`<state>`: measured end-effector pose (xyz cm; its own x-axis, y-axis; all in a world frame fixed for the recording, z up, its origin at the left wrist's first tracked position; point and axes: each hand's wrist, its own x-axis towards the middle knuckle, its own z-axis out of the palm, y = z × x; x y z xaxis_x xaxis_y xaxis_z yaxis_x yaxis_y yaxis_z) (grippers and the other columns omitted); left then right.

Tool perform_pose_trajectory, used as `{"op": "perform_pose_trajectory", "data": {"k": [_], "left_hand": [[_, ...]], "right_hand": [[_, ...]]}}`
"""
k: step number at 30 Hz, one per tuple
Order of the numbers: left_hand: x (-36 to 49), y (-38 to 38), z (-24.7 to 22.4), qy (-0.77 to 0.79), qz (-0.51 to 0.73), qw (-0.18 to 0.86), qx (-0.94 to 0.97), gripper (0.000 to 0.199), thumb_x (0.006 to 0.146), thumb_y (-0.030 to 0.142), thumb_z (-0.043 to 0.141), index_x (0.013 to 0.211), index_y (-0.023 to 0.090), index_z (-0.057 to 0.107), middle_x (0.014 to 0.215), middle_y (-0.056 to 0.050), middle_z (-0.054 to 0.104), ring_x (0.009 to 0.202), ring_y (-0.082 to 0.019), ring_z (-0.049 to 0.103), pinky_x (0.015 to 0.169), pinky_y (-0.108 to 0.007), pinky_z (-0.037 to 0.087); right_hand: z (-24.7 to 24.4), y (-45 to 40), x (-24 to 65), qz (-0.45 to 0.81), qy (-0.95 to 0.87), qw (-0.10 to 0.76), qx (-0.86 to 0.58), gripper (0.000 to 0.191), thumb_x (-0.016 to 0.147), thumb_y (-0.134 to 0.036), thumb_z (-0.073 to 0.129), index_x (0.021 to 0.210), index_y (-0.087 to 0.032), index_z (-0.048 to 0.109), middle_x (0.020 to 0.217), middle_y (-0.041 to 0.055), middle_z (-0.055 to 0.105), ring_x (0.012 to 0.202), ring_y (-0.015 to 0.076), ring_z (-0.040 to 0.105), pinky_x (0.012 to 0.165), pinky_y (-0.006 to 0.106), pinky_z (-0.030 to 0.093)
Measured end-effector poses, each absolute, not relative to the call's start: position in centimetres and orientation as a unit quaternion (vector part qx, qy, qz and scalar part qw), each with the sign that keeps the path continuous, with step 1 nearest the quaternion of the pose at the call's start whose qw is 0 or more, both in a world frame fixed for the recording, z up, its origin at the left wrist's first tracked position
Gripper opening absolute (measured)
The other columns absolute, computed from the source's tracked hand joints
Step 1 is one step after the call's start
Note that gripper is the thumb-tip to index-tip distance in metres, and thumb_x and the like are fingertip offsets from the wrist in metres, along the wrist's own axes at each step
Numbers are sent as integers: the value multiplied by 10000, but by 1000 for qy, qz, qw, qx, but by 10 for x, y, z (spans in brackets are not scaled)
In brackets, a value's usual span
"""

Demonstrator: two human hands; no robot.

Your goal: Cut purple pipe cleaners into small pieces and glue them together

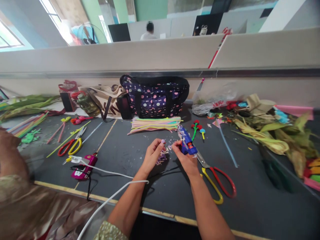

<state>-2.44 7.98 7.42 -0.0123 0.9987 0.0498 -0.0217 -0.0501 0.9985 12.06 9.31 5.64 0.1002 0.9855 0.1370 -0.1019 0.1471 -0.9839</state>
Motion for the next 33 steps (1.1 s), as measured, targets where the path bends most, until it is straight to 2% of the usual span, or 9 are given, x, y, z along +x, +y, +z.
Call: {"op": "perform_pose_trajectory", "data": {"k": [9, 18, 33], "left_hand": [[-24, 81, 75, 478, 473, 471, 571, 361, 818, 501, 516, 782, 157, 621, 663, -6, 551, 647, -126, 465, 622, -221, 364], [-24, 82, 71, 483, 461, 452, 591, 303, 829, 435, 527, 830, 153, 640, 657, 0, 551, 636, -124, 471, 609, -218, 364], [-24, 82, 70, 481, 453, 477, 580, 315, 814, 443, 548, 841, 149, 657, 657, -6, 548, 628, -131, 463, 607, -224, 362]], "right_hand": [[60, 92, 126, 479, -481, 575, -458, 298, 701, -371, 679, 899, -196, 541, 840, 21, 596, 737, 139, 580, 754, 304, 498], [54, 93, 127, 427, -509, 574, -480, 252, 708, -378, 666, 856, -197, 571, 806, 16, 606, 718, 143, 575, 712, 291, 490], [53, 94, 127, 424, -514, 566, -486, 265, 700, -403, 658, 857, -206, 575, 819, 20, 620, 712, 142, 581, 685, 275, 495]]}}
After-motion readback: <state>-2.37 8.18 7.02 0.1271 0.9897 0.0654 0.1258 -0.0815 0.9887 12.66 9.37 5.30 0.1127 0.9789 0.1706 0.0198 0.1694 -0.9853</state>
